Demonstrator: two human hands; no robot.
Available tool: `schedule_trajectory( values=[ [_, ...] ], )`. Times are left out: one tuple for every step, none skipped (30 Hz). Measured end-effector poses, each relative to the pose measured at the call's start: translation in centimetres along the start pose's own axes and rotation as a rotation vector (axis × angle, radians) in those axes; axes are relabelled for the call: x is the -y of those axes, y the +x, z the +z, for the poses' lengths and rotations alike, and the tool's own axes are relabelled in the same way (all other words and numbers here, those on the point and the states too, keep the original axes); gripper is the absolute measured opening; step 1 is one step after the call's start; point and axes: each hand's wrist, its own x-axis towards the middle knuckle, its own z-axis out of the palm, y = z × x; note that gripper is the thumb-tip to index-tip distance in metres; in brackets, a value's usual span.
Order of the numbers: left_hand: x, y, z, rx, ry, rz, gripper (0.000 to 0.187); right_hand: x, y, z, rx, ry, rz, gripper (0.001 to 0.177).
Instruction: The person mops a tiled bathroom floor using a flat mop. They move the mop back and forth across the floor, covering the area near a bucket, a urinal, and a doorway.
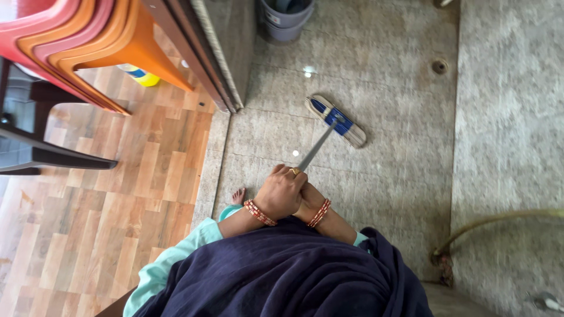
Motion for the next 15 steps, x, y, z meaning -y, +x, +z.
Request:
schedule_trajectory(
  values=[
    [1.0, -0.1, -0.1, -0.011, 0.002, -0.007, 0.015, -0.1, 1.0, -0.1, 0.027, -0.011, 0.013, 0.03],
    [2.2, -0.2, 0.0, -0.017, 0.0, -0.009, 0.016, -0.3, 2.0, -0.4, 0.046, -0.02, 0.012, 0.03],
    [3.6, -0.4, 0.3, -0.023, -0.002, -0.01, 0.016, -0.4, 3.2, -0.8, 0.012, -0.066, -0.008, 0.03],
    [4.9, -0.7, 0.9, -0.003, 0.001, -0.017, 0.018, -0.3, 4.0, -1.3, -0.025, -0.116, -0.036, 0.03],
    [6.3, -0.9, 1.5, 0.016, 0.005, -0.024, 0.02, -0.1, 5.0, -1.8, -0.07, -0.167, -0.058, 0.031],
    [7.7, -0.9, 2.3, 0.036, 0.007, -0.025, 0.022, 0.2, 6.0, -2.2, -0.12, -0.222, -0.098, 0.031],
    [9.1, -0.8, 3.2, 0.053, 0.019, -0.009, 0.022, 0.6, 7.1, -2.5, -0.177, -0.279, -0.124, 0.031],
    [10.4, -0.8, 4.2, 0.07, 0.029, 0.002, 0.022, 0.8, 7.9, -2.9, -0.234, -0.338, -0.15, 0.031],
    [11.7, -0.8, 5.1, 0.086, 0.039, 0.013, 0.022, 1.1, 8.5, -3.2, -0.289, -0.376, -0.177, 0.031],
    [13.1, -0.8, 5.8, 0.139, 0.051, 0.028, 0.025, 1.0, 9.1, -3.6, -0.347, -0.41, -0.2, 0.031],
    [14.4, -0.7, 6.4, 0.191, 0.064, 0.043, 0.029, 0.8, 9.5, -3.9, -0.399, -0.435, -0.221, 0.031],
    [15.3, -0.9, 6.8, 0.241, 0.077, 0.052, 0.032, 0.6, 9.9, -4.1, -0.429, -0.453, -0.234, 0.031],
    [15.6, -1.2, 7.3, 0.285, 0.063, 0.043, 0.034, 0.2, 10.2, -4.1, -0.46, -0.462, -0.244, 0.031],
    [15.9, -1.4, 7.2, 0.325, 0.055, 0.034, 0.037, -0.2, 11.0, -3.8, -0.481, -0.471, -0.254, 0.031],
    [16.3, -1.6, 6.7, 0.365, 0.047, 0.025, 0.04, -0.6, 11.5, -3.4, -0.485, -0.474, -0.256, 0.031]
  ],
)
